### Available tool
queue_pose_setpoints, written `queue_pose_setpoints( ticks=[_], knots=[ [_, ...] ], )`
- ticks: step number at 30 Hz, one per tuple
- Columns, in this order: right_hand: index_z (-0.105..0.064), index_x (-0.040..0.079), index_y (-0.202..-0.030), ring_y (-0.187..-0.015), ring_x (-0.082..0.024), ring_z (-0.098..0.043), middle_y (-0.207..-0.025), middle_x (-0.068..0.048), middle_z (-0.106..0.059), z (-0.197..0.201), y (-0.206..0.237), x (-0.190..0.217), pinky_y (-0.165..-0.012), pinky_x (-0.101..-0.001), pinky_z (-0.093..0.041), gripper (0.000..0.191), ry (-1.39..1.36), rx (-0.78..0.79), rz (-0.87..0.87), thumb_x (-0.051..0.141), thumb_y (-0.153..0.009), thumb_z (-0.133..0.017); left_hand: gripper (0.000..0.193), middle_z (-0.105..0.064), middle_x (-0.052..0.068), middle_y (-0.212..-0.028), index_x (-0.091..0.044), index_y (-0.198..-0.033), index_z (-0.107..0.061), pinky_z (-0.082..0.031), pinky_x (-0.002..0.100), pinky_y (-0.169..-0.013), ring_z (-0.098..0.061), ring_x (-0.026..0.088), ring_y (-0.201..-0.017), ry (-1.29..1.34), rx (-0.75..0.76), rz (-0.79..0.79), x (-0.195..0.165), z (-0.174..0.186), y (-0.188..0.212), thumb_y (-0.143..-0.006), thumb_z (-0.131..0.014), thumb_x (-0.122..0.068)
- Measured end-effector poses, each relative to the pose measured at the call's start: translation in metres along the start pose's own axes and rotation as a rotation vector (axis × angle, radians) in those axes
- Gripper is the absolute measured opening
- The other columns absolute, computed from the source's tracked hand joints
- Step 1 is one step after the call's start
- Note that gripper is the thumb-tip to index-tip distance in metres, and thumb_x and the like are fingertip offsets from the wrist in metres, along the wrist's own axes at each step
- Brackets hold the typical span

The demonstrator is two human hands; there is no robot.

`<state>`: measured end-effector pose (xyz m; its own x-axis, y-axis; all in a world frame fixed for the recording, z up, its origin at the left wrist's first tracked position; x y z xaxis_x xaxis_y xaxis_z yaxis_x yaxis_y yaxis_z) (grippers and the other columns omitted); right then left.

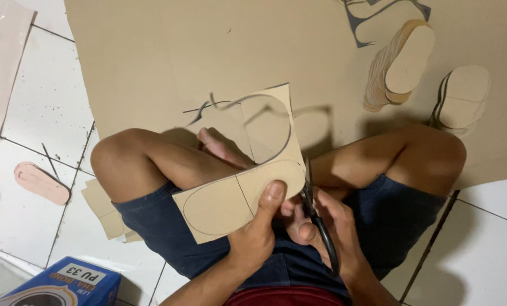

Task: The person sits on the floor of a workshop and cuts sandal sole patterns from cardboard using scissors. They trace around a sole template onto cardboard sheets, cut out the traced shapes one at a time, and place the finished cutouts with a stack of similar soles.

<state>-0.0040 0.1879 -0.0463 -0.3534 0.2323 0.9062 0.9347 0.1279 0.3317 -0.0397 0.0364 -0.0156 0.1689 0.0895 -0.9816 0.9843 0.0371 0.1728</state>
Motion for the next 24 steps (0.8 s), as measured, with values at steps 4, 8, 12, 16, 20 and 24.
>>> queue_pose_setpoints(
  ticks=[4, 8, 12, 16, 20, 24],
  knots=[
    [-0.066, -0.004, -0.119, -0.083, -0.010, -0.057, -0.097, -0.003, -0.064, -0.001, 0.002, 0.002, -0.071, -0.0248, -0.048, 0.085, 0.054, -0.016, 0.086, 0.070, -0.079, -0.078, 0.030, -0.072, 0.009, -0.080, 0.006, -0.109, -0.073, -0.054, 0.030, -0.067, -0.067, 0.017, -0.072, 0.094, 0.023, 0.099, -0.002, 0.000, 0.002, -0.102, -0.064, -0.022],
    [-0.067, -0.007, -0.115, -0.071, -0.012, -0.056, -0.087, -0.006, -0.061, -0.002, 0.005, -0.001, -0.060, -0.0271, -0.046, 0.084, -0.074, -0.022, 0.022, 0.065, -0.074, -0.082, 0.041, -0.065, 0.030, -0.129, 0.014, -0.125, -0.063, -0.028, 0.051, -0.119, -0.050, 0.040, -0.136, -0.407, -0.043, -0.400, -0.020, 0.008, -0.006, -0.098, -0.063, -0.016],
    [-0.064, -0.008, -0.101, -0.069, -0.014, -0.055, -0.085, -0.009, -0.063, -0.005, 0.005, 0.005, -0.060, -0.0282, -0.043, 0.075, -0.115, 0.006, 0.008, 0.060, -0.077, -0.085, 0.046, -0.071, 0.019, -0.120, 0.008, -0.128, -0.064, -0.039, 0.044, -0.122, -0.063, 0.026, -0.126, -0.033, 0.061, -0.145, -0.013, 0.014, -0.014, -0.100, -0.069, -0.028],
    [-0.061, 0.001, -0.112, -0.081, -0.008, -0.061, -0.093, -0.002, -0.066, -0.005, 0.002, 0.019, -0.070, -0.0231, -0.049, 0.073, -0.029, 0.077, 0.175, 0.067, -0.085, -0.074, 0.037, -0.071, 0.009, -0.089, 0.005, -0.118, -0.069, -0.050, 0.037, -0.103, -0.070, 0.020, -0.096, -0.103, 0.145, -0.115, -0.020, 0.013, -0.014, -0.099, -0.069, -0.027],
    [-0.058, 0.001, -0.091, -0.067, -0.009, -0.052, -0.077, -0.001, -0.057, -0.002, 0.002, 0.009, -0.062, -0.0265, -0.043, 0.069, -0.044, 0.045, 0.076, 0.067, -0.079, -0.076, 0.026, -0.064, 0.000, -0.068, 0.001, -0.105, -0.074, -0.054, 0.028, -0.081, -0.067, 0.014, -0.074, -0.101, 0.196, -0.146, -0.029, 0.014, -0.019, -0.102, -0.068, -0.024],
    [-0.066, 0.000, -0.099, -0.065, -0.013, -0.053, -0.073, -0.003, -0.056, 0.005, 0.008, -0.004, -0.061, -0.0309, -0.044, 0.074, 0.016, 0.014, 0.031, 0.069, -0.076, -0.080, 0.021, -0.063, 0.002, -0.065, 0.001, -0.101, -0.075, -0.047, 0.024, -0.056, -0.060, 0.011, -0.058, -0.008, 0.252, 0.012, -0.030, 0.019, -0.025, -0.098, -0.069, -0.019]
  ],
)
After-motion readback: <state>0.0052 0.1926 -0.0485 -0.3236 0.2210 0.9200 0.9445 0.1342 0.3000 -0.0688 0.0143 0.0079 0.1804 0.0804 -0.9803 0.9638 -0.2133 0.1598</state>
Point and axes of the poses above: each hand's wrist, its own y-axis away from the middle knuckle, its own z-axis out of the back of the hand, x = y × z, the point moved 4 cm from there along -y, towards the middle knuckle
